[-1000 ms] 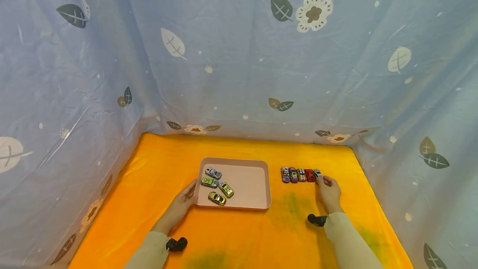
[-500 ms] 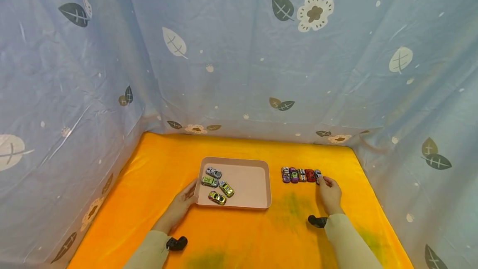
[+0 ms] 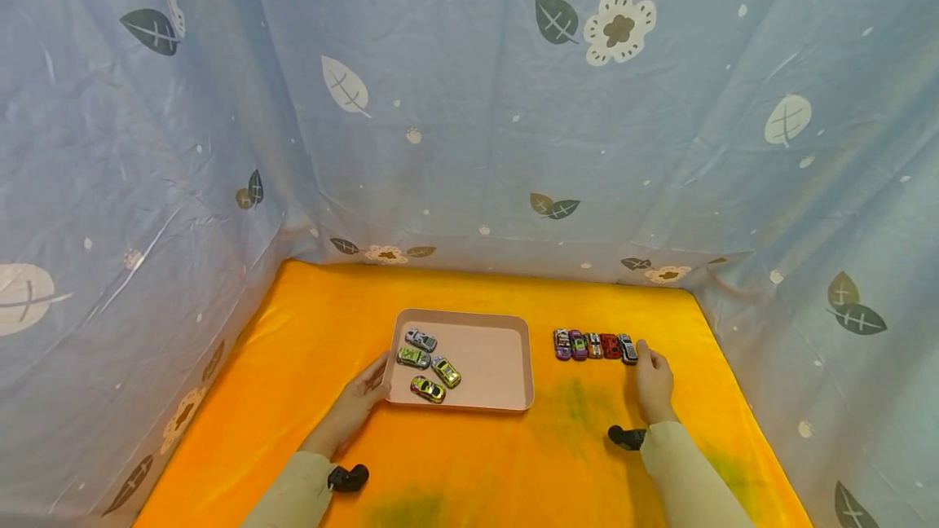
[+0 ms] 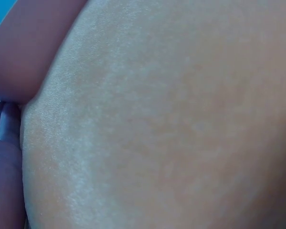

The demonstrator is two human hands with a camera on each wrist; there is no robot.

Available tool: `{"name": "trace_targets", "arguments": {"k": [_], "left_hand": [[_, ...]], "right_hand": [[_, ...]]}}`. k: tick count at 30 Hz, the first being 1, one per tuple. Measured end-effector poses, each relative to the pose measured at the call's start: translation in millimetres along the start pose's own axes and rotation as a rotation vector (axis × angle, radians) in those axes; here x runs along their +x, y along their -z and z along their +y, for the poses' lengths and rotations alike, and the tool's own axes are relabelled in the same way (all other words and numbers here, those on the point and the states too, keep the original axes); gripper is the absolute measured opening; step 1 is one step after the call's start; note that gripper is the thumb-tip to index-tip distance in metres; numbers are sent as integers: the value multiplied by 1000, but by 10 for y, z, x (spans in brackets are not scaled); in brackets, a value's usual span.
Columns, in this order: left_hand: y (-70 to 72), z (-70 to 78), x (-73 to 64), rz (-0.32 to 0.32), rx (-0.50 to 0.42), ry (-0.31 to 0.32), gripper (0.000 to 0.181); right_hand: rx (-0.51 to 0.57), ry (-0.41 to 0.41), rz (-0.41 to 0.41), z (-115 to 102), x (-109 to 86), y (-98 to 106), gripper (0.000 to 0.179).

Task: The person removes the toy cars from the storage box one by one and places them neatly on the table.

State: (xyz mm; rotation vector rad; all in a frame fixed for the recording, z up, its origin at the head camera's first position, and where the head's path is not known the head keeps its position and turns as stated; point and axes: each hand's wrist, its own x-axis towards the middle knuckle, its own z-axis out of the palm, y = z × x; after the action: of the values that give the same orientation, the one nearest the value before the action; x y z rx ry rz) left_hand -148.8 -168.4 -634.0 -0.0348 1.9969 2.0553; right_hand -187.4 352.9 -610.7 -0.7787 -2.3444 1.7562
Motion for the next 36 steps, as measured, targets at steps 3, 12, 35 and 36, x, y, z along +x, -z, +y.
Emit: {"name": "trace_targets", "arguments": {"k": [3, 12, 35, 36], "left_hand": [[8, 3, 4, -2, -4, -4, 60], [15, 18, -30, -22, 8, -27, 60], [14, 17, -28, -10, 22, -3, 59], [18, 22, -26, -12, 24, -5, 59]], "right_hand": [[1, -4, -8, -3, -8, 2, 94], [-21, 6, -2, -23, -62, 10, 92], [-441, 259, -54, -99, -101, -76, 96], [-443, 280, -53, -121, -119, -115, 95]]}}
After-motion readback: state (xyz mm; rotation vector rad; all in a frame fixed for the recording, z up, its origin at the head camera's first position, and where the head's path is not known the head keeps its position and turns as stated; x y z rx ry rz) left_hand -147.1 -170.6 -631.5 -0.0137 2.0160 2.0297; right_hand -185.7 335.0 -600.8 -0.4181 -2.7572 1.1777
